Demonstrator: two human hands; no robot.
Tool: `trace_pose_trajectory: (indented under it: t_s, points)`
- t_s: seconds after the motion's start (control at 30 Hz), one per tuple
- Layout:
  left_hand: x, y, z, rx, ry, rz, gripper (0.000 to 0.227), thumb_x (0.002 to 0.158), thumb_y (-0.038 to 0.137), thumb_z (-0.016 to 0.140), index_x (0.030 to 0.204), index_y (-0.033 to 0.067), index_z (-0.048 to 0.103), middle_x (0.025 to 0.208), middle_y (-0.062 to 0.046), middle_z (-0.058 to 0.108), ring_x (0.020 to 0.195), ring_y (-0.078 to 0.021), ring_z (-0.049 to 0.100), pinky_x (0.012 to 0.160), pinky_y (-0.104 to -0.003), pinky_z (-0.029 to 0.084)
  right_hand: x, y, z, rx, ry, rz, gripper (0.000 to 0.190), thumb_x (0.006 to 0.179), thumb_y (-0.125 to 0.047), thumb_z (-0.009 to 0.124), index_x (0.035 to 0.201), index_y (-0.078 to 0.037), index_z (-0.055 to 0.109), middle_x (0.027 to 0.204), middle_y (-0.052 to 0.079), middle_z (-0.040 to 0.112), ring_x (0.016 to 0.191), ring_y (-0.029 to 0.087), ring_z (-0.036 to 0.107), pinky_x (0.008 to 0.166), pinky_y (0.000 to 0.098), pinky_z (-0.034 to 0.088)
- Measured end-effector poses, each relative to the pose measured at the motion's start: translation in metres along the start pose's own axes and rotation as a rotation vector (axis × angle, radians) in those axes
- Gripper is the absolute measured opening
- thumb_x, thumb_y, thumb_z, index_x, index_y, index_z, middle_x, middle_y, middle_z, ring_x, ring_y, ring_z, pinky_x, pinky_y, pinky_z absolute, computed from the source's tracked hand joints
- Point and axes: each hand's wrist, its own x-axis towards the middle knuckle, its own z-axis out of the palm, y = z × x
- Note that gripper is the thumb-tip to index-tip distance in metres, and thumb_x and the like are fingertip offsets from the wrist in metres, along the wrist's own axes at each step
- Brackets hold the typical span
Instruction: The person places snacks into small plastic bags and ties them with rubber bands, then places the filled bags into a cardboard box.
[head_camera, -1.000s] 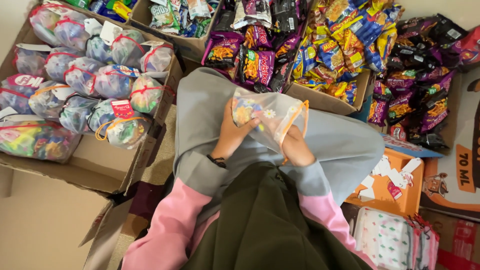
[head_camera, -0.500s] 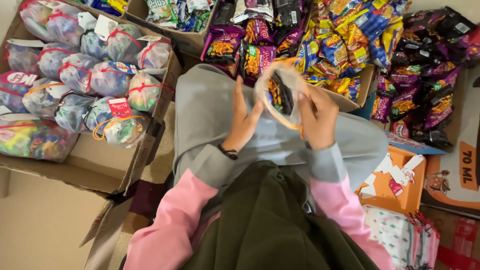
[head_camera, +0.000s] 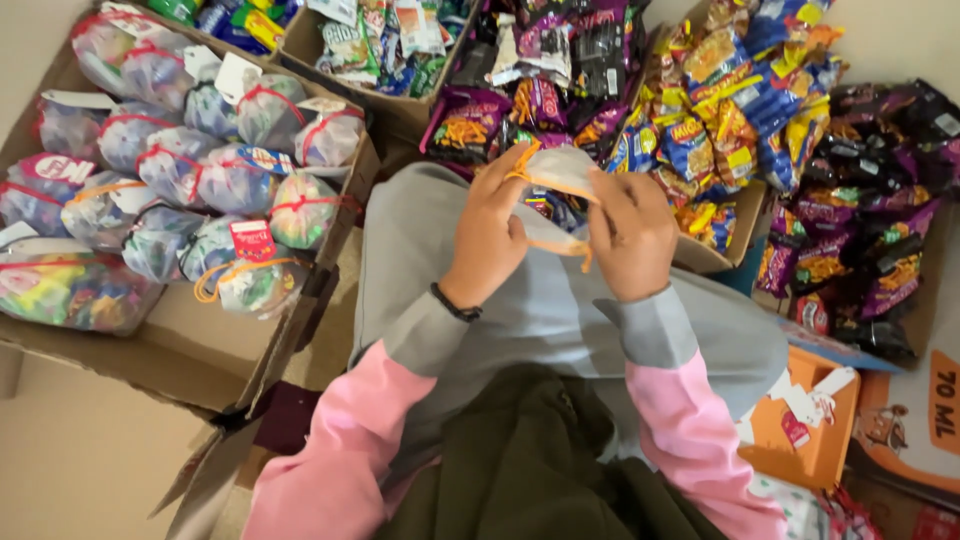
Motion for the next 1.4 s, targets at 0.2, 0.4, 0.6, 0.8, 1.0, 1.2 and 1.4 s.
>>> trace_pose_trajectory:
  t_s: [0.2, 0.4, 0.6, 0.8, 1.0, 1.2, 1.4]
  points:
    - [-0.007, -0.010, 0.010, -0.046, -0.025, -0.198, 0.060, 0.076, -0.014, 0.050, 0.136, -0.0141, 0.051, 0.151, -0.035, 0.040, 0.140, -0.0525, 0.041, 0.122, -0.053, 0.032, -0.047, 0.050, 0.050, -0.095, -0.701, 0.465, 0.033, 0.087, -0.037, 0.069, 0.112, -0.016, 0.074, 0.080, 0.015, 0.075, 0.083, 0.044, 0.073, 0.072, 0.0562, 0.057]
    - [-0.009, -0.001, -0.014, -0.068, -0.087, -0.220, 0.071, 0.073, -0.007, 0.047, 0.144, -0.0126, 0.045, 0.155, -0.036, 0.035, 0.141, -0.0543, 0.038, 0.122, -0.055, 0.029, -0.011, 0.007, 0.015, 0.110, -0.403, 0.582, 0.033, 0.088, -0.008, 0.065, 0.116, -0.017, 0.078, 0.074, 0.017, 0.072, 0.075, 0.042, 0.070, 0.068, 0.0483, 0.054]
    - [0.035, -0.099, -0.067, 0.027, -0.132, -0.108, 0.030, 0.084, 0.011, 0.063, 0.102, 0.0291, 0.081, 0.147, -0.011, 0.055, 0.131, -0.0369, 0.057, 0.110, -0.044, 0.042, -0.025, 0.017, 0.052, 0.529, -0.365, 0.855, 0.017, 0.095, -0.007, 0.067, 0.105, -0.002, 0.080, 0.052, 0.012, 0.064, 0.046, 0.014, 0.060, 0.046, 0.0275, 0.054]
    - [0.107, -0.268, -0.052, 0.234, 0.088, -0.308, 0.016, 0.091, 0.009, 0.065, 0.101, 0.0205, 0.071, 0.105, 0.003, 0.072, 0.103, -0.0185, 0.069, 0.088, -0.032, 0.056, -0.007, 0.014, 0.068, 0.525, -0.299, 0.904, 0.014, 0.097, -0.009, 0.069, 0.104, -0.003, 0.080, 0.054, 0.013, 0.066, 0.047, 0.015, 0.065, 0.046, 0.0274, 0.057]
    - [0.105, -0.365, 0.015, 0.666, -0.137, -0.442, 0.035, 0.076, 0.030, 0.084, 0.106, 0.0163, 0.072, 0.114, -0.007, 0.056, 0.117, -0.0321, 0.049, 0.087, -0.053, 0.050, 0.001, 0.024, 0.077, 0.473, -0.311, 0.865, 0.014, 0.097, -0.009, 0.069, 0.097, -0.004, 0.082, 0.049, 0.012, 0.062, 0.044, 0.016, 0.063, 0.044, 0.0286, 0.054]
    - [0.120, -0.283, -0.029, 0.387, 0.010, -0.291, 0.008, 0.092, 0.006, 0.072, 0.089, 0.0081, 0.065, 0.124, -0.010, 0.054, 0.134, -0.0389, 0.042, 0.096, -0.049, 0.054, -0.005, 0.030, 0.073, 0.475, -0.296, 0.876, 0.015, 0.098, -0.011, 0.069, 0.092, -0.005, 0.081, 0.050, 0.011, 0.063, 0.046, 0.015, 0.063, 0.046, 0.0271, 0.053]
    - [0.106, -0.232, -0.051, -0.024, 0.102, -0.340, 0.014, 0.105, 0.019, 0.057, 0.115, 0.0077, 0.058, 0.110, -0.018, 0.068, 0.103, -0.0407, 0.069, 0.076, -0.048, 0.062, -0.015, 0.033, 0.066, 0.523, -0.285, 0.840, 0.012, 0.097, -0.007, 0.069, 0.096, -0.003, 0.081, 0.053, 0.013, 0.065, 0.047, 0.017, 0.066, 0.046, 0.0273, 0.055]
